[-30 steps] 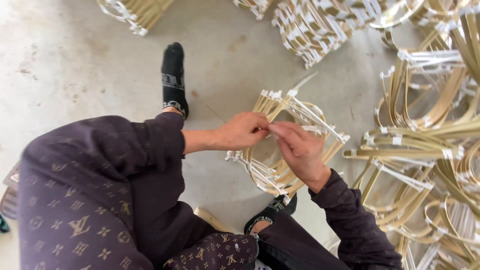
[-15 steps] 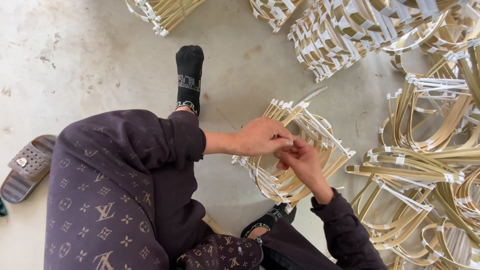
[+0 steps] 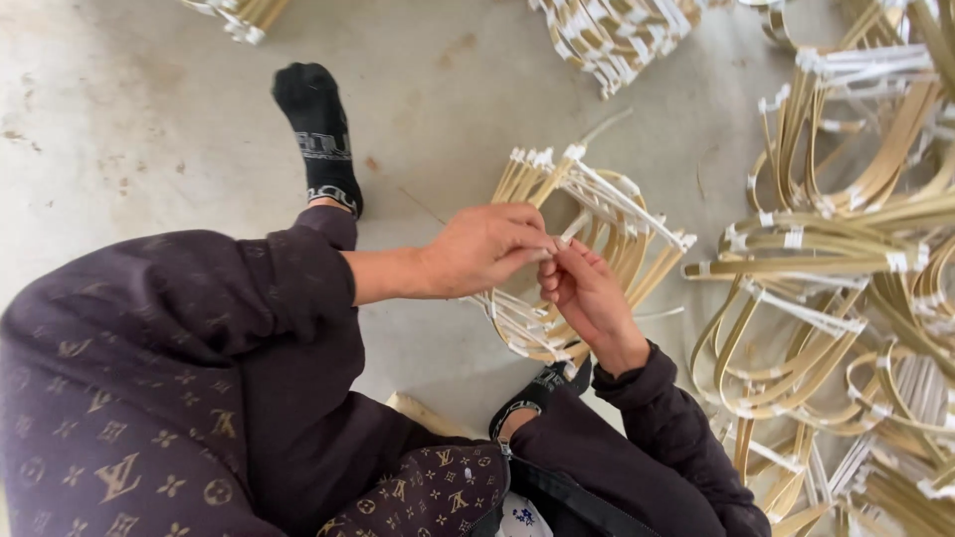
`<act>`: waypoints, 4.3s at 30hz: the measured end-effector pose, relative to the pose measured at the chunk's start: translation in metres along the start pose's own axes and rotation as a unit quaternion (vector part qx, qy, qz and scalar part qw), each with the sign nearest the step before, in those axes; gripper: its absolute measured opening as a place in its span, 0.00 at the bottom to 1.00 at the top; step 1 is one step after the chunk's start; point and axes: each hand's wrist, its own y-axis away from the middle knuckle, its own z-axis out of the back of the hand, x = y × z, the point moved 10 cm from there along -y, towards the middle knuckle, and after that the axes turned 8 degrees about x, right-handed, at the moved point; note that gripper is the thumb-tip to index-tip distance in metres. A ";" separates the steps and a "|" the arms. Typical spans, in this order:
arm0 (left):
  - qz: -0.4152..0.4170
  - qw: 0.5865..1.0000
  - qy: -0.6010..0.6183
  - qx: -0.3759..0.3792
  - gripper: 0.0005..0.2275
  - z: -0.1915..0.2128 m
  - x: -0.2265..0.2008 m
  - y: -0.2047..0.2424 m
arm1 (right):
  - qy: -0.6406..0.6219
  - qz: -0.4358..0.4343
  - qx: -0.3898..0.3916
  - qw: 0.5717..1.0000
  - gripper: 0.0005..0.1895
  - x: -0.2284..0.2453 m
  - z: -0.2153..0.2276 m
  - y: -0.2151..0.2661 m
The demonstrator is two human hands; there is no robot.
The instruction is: Assembling square bamboo frames by interlocking strips and securing them with plastic ties.
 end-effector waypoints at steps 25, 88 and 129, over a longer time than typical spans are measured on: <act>0.202 0.923 0.321 0.070 0.13 -0.016 0.151 -0.003 | -0.168 0.157 -0.111 0.967 0.18 -0.013 0.057 -0.016; 0.104 0.992 -0.008 0.077 0.10 -0.012 0.087 -0.027 | 0.256 0.363 -0.066 0.893 0.13 0.048 -0.022 0.005; 0.153 0.988 0.018 0.000 0.05 0.009 0.068 -0.016 | 0.040 0.098 0.007 0.994 0.08 -0.014 0.020 -0.051</act>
